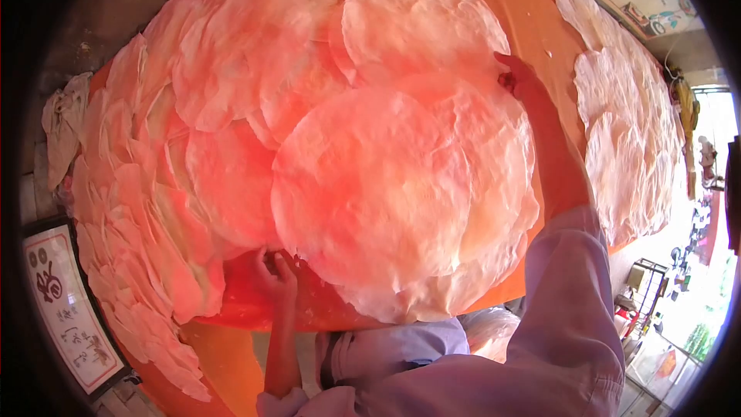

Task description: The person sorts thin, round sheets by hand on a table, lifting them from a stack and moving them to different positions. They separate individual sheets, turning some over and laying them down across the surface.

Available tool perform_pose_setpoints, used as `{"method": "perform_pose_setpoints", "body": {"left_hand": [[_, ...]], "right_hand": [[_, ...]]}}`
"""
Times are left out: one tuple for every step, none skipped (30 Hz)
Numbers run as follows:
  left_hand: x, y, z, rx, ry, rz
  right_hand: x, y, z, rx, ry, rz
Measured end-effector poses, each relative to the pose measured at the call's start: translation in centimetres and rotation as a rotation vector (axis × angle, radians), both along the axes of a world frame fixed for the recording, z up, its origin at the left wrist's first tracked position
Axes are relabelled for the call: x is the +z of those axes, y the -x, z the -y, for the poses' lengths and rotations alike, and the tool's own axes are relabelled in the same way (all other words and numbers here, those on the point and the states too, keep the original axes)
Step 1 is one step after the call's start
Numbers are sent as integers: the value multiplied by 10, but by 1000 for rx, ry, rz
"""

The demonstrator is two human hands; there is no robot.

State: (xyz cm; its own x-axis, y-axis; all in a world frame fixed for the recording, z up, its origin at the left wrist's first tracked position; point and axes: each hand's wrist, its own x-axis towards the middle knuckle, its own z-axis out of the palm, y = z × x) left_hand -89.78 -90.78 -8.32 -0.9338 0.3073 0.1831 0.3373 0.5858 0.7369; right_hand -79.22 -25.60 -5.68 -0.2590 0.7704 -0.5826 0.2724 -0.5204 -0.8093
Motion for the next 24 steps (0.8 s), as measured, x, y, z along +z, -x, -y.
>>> {"method": "perform_pose_setpoints", "body": {"left_hand": [[-2,0,0,-8,-8,-23],[-4,-1,1,-13,-40,-17],[-1,-1,-2,-20,-74,-10],[0,-2,-4,-28,-107,-2],[-1,-3,-4,-28,-114,20],[-2,-2,-2,-26,-121,39],[-3,-1,-1,-24,-127,56],[-4,-1,-1,-26,-130,62],[-4,-1,-1,-27,-133,68],[-3,-2,-1,-28,-134,74],[-1,-2,0,-26,-87,65],[3,-1,0,-24,-43,55],[6,-1,-1,-23,0,47],[5,-1,-1,-18,-10,53],[4,-2,-1,-15,-20,59],[3,-2,0,-13,-30,66],[0,-1,2,-16,-19,32],[-6,1,6,-21,-7,-2],[-11,2,8,-26,3,-36],[-13,3,9,-29,33,-65],[-14,4,11,-35,61,-95],[-14,6,12,-43,90,-127],[-14,7,12,-53,85,-133],[-14,8,11,-64,78,-138]], "right_hand": [[6,2,2,83,-44,56],[11,4,4,162,-88,113],[13,6,4,144,-98,91],[15,8,4,125,-108,71],[16,10,6,108,-115,50],[18,14,7,114,-85,58],[21,17,10,120,-53,65],[24,19,12,125,-21,70],[23,19,9,168,41,-42],[20,20,0,211,104,-153],[18,18,-8,250,168,-265],[18,15,-18,434,-155,-273],[20,10,-31,613,-482,-273],[24,8,-46,788,-814,-266],[37,17,-69,779,-1078,-125],[62,31,-98,758,-1337,26],[100,38,-115,724,-1592,187],[191,68,-3,366,-1183,-322],[236,72,9,402,-1128,-184],[282,73,43,468,-1342,-35],[310,71,81,531,-1550,126],[312,70,107,583,-1681,165],[315,67,130,634,-1809,210],[317,65,149,688,-1935,262]]}}
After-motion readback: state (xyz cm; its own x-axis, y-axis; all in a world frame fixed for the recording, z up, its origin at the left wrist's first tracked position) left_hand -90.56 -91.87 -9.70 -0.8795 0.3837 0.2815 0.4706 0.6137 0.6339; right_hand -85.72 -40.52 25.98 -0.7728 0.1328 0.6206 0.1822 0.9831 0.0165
